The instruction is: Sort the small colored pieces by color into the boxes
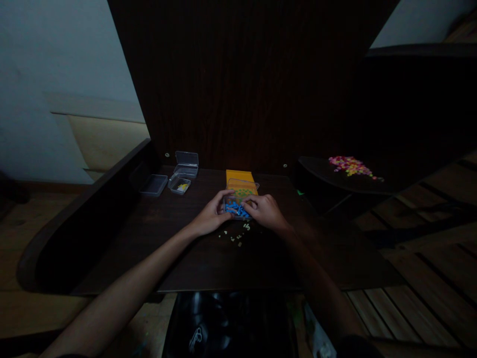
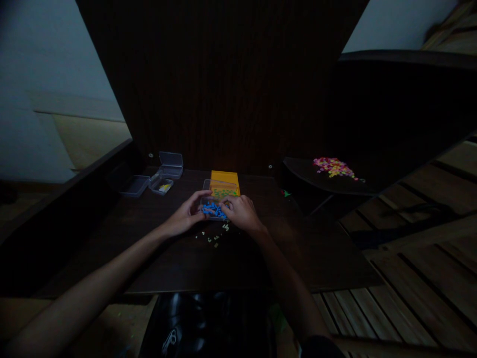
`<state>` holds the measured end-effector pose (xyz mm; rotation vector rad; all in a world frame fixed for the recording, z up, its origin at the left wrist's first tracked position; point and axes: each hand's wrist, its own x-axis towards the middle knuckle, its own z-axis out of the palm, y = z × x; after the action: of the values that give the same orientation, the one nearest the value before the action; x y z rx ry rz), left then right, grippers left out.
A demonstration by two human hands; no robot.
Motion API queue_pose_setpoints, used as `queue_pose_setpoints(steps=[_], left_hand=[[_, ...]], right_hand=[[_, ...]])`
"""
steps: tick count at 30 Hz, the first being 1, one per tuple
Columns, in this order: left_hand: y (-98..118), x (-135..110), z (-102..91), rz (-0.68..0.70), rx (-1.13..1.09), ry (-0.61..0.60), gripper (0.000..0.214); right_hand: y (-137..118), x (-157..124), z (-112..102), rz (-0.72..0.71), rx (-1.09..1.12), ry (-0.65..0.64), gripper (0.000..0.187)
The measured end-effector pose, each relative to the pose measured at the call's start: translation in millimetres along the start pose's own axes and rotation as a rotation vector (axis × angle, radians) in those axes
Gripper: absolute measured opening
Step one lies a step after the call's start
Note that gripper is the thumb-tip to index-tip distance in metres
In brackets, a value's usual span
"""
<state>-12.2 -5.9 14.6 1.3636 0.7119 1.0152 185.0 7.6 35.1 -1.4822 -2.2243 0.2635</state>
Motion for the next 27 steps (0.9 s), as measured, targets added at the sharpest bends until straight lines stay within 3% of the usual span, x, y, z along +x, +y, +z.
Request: queue_pose_setpoints(steps=[17,23,27], left_hand=[[-1.9,0.7,-0.1,-0.016,-0.015,0.005,0.062],[-3.7,1.7,-1.6,-0.009,-0.036,-0.014,0.062],[-4.0,2.0,-3.2,-0.007,-0.026,-0.006,0.063]], right_hand=[[3.1,-3.3,-7.0,-0.104,-0.049,-0.042,0.026],[10.1,-2.5,-13.0,-0.075,-0.007,0.030,0.027],[8.6,-3.2,-16.8,-0.044,-0.043,0.004,0.029]])
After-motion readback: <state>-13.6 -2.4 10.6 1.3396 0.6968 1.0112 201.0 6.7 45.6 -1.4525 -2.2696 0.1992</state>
